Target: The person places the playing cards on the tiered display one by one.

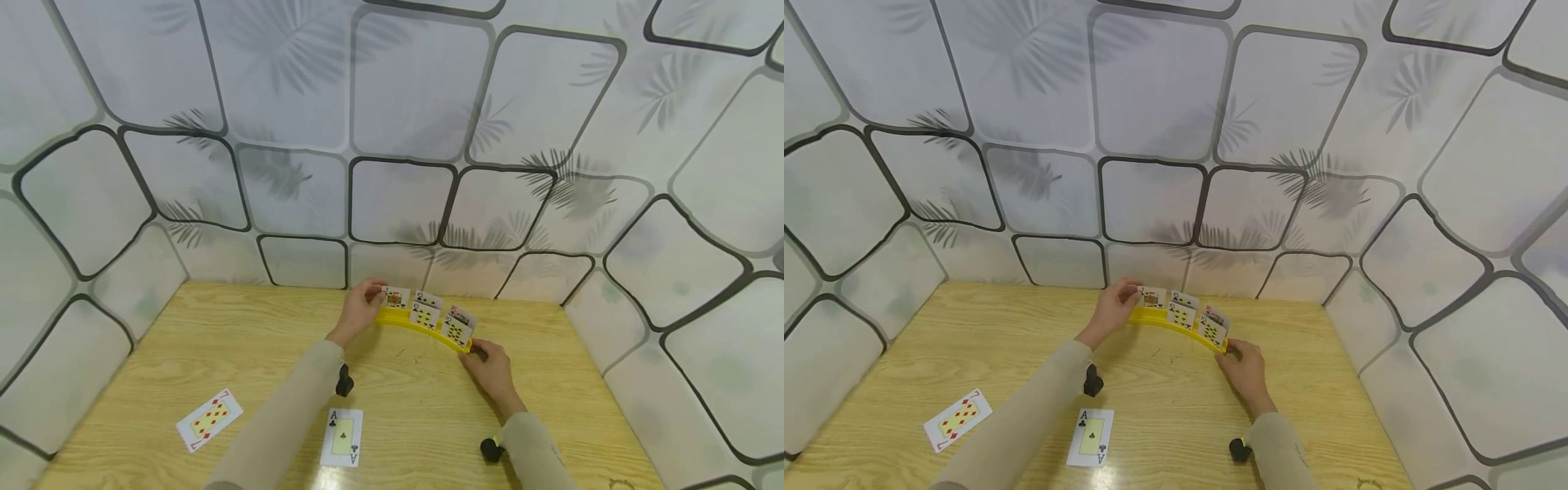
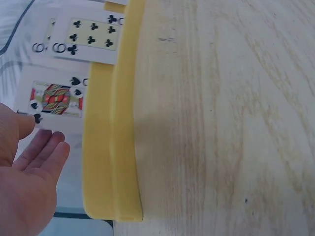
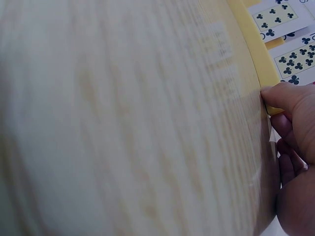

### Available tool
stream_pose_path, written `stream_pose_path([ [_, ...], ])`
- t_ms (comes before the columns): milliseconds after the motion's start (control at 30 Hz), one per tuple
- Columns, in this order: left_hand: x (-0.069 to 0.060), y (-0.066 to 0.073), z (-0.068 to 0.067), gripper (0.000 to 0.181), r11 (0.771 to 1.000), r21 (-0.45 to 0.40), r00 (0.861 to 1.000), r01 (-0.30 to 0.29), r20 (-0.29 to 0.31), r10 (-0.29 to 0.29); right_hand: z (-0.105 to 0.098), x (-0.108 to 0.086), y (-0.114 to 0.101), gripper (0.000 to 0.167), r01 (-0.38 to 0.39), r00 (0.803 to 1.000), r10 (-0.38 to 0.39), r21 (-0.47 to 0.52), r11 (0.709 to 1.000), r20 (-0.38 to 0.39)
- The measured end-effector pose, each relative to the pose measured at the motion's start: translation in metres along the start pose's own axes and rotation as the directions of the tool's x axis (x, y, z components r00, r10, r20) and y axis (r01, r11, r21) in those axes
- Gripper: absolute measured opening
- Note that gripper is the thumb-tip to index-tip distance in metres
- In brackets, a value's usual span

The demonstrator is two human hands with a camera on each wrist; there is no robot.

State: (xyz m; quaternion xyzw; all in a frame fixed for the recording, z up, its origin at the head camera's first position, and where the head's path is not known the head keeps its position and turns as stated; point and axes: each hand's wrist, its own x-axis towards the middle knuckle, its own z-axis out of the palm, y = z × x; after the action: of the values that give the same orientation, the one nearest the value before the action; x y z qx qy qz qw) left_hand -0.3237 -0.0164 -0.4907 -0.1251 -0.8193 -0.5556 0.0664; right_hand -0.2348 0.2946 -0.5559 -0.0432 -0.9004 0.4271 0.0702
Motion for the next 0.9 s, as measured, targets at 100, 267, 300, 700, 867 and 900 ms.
stream_pose_path([
  [100, -0.001, -0.002, -0.008, 0.030, 1.000, -0.025, 1.000, -0.006, 0.012, 0.006, 0.000, 0.000, -0.001, 0.046, 0.005, 1.000, -0.005, 0.005, 1.000, 0.003],
  [267, -0.008, -0.003, -0.026, 0.032, 0.999, -0.012, 0.999, -0.030, 0.019, 0.030, 0.000, 0.001, 0.000, 0.047, 0.010, 1.000, -0.010, 0.004, 1.000, 0.003],
  [300, -0.011, -0.003, -0.030, 0.032, 0.999, -0.001, 0.999, -0.037, 0.021, 0.037, 0.000, 0.001, 0.000, 0.047, 0.010, 1.000, -0.010, 0.002, 1.000, 0.001],
  [700, -0.079, -0.013, -0.060, 0.046, 0.974, 0.225, 0.988, -0.017, 0.154, -0.019, 0.001, 0.002, 0.000, 0.046, 0.018, 1.000, -0.018, 0.007, 1.000, 0.004],
  [867, -0.110, -0.015, -0.065, 0.051, 0.947, 0.314, 0.974, -0.072, 0.229, -0.002, 0.002, 0.000, 0.001, 0.046, 0.015, 1.000, -0.015, 0.018, 1.000, 0.001],
  [900, -0.116, -0.015, -0.066, 0.053, 0.942, 0.326, 0.970, -0.079, 0.243, -0.003, 0.002, -0.001, 0.001, 0.047, 0.015, 1.000, -0.015, 0.020, 1.000, -0.001],
])
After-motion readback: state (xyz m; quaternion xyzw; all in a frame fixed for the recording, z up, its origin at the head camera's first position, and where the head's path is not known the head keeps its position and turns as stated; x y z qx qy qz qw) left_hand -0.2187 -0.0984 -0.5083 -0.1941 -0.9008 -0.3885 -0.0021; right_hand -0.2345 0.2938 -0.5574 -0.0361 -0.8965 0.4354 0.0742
